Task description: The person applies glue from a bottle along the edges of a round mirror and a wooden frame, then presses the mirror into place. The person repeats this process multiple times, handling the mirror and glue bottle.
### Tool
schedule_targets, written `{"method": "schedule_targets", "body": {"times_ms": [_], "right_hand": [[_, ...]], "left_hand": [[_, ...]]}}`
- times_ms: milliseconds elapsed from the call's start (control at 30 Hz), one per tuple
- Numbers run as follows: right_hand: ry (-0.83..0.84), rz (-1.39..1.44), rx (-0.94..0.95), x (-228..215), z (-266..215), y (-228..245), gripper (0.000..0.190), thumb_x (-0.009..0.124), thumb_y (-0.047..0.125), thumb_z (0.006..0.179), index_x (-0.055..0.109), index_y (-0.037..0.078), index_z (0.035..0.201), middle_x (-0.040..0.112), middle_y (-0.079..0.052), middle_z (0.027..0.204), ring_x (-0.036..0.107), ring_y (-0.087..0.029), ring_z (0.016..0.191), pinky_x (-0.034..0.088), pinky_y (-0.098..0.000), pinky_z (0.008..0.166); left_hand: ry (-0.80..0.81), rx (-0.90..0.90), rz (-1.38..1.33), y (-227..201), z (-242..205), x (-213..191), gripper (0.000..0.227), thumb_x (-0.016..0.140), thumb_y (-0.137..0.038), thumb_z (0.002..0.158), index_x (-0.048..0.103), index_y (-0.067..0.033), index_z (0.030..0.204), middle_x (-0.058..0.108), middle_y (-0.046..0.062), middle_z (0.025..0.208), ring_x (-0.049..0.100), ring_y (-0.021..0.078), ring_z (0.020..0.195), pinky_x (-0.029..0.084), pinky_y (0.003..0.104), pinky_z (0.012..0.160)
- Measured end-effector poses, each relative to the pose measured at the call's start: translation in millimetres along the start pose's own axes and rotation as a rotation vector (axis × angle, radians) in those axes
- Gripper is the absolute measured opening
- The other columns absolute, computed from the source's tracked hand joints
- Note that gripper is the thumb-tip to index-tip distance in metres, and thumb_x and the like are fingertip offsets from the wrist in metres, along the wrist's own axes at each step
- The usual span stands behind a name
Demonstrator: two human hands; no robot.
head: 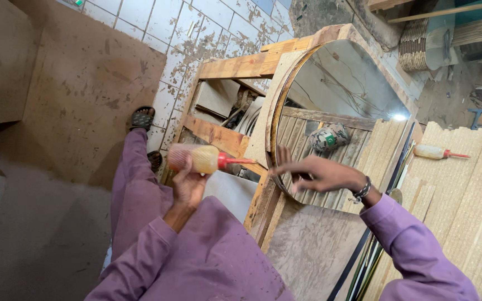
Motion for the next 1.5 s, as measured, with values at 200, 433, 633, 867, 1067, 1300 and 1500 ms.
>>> {"method": "schedule_targets", "body": {"times_ms": [200, 433, 633, 867, 1067, 1300, 1500], "right_hand": [[-0.425, -0.351, 0.365, -68, 21, -36, 0.075, 0.052, 0.01, 0.094, 0.034, 0.034, 0.163, 0.074, -0.004, 0.094, 0.07, -0.022, 0.075, 0.059, -0.0412, 0.071], [-0.376, -0.963, -0.01, -72, 20, -9, 0.075, 0.054, 0.0, 0.095, 0.037, 0.041, 0.156, 0.062, -0.003, 0.072, 0.063, -0.019, 0.061, 0.057, -0.0407, 0.067], [-0.648, -0.636, 0.016, -111, 25, -21, 0.087, 0.059, -0.002, 0.078, 0.044, 0.032, 0.157, 0.064, -0.008, 0.081, 0.061, -0.027, 0.066, 0.053, -0.0404, 0.062], [-0.384, -0.755, -0.081, -44, 38, -21, 0.081, 0.058, -0.01, 0.078, 0.052, 0.031, 0.147, 0.071, -0.006, 0.104, 0.065, -0.022, 0.067, 0.054, -0.035, 0.055], [-0.174, -0.611, -0.178, -8, 13, -20, 0.079, 0.057, -0.002, 0.08, 0.052, 0.036, 0.149, 0.072, -0.005, 0.102, 0.069, -0.022, 0.083, 0.058, -0.0377, 0.072], [-0.984, -0.412, -0.092, -95, 33, -52, 0.1, 0.071, 0.041, 0.091, 0.007, 0.018, 0.165, 0.029, -0.02, 0.164, 0.031, -0.038, 0.149, 0.03, -0.0615, 0.119], [-0.97, -0.423, 0.064, -67, 66, -90, 0.099, 0.053, 0.066, 0.099, -0.009, 0.03, 0.166, 0.002, 0.003, 0.177, 0.004, -0.022, 0.164, 0.004, -0.0769, 0.124]], "left_hand": [[0.303, 0.3, 0.251, -55, 8, 47, 0.06, 0.075, -0.014, 0.094, 0.045, -0.0052, 0.145, 0.053, 0.007, 0.149, 0.052, 0.0241, 0.137, 0.045, 0.044, 0.117], [0.359, 0.568, 0.671, -56, 34, 37, 0.044, 0.081, -0.01, 0.102, 0.052, -0.0061, 0.135, 0.053, 0.003, 0.121, 0.054, 0.0185, 0.112, 0.05, 0.036, 0.101], [0.395, 0.351, 0.249, -39, 24, 53, 0.063, 0.083, -0.024, 0.091, 0.049, -0.0087, 0.142, 0.057, 0.005, 0.137, 0.056, 0.0226, 0.131, 0.046, 0.044, 0.116], [0.274, 0.283, 0.143, -54, 10, 47, 0.062, 0.085, -0.027, 0.089, 0.055, -0.0106, 0.141, 0.059, 0.006, 0.139, 0.056, 0.0279, 0.133, 0.047, 0.053, 0.115], [0.128, 0.25, 0.154, -85, 13, 19, 0.065, 0.082, -0.037, 0.086, 0.053, -0.0127, 0.138, 0.06, 0.005, 0.14, 0.057, 0.028, 0.133, 0.048, 0.053, 0.113], [0.017, 0.078, -0.022, -73, 30, 22, 0.076, 0.081, -0.047, 0.084, 0.052, -0.006, 0.141, 0.062, 0.009, 0.138, 0.06, 0.0277, 0.127, 0.054, 0.049, 0.107], [-0.04, 0.009, 0.059, -59, 33, 16, 0.076, 0.082, -0.049, 0.083, 0.053, -0.0063, 0.139, 0.061, 0.011, 0.136, 0.062, 0.0266, 0.124, 0.06, 0.045, 0.099]]}}
Point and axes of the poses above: each hand's wrist, its own z-axis towards the middle knuckle, its own x-axis out of the palm, y = z × x, the point moved 7 cm from there along z, towards the middle knuckle
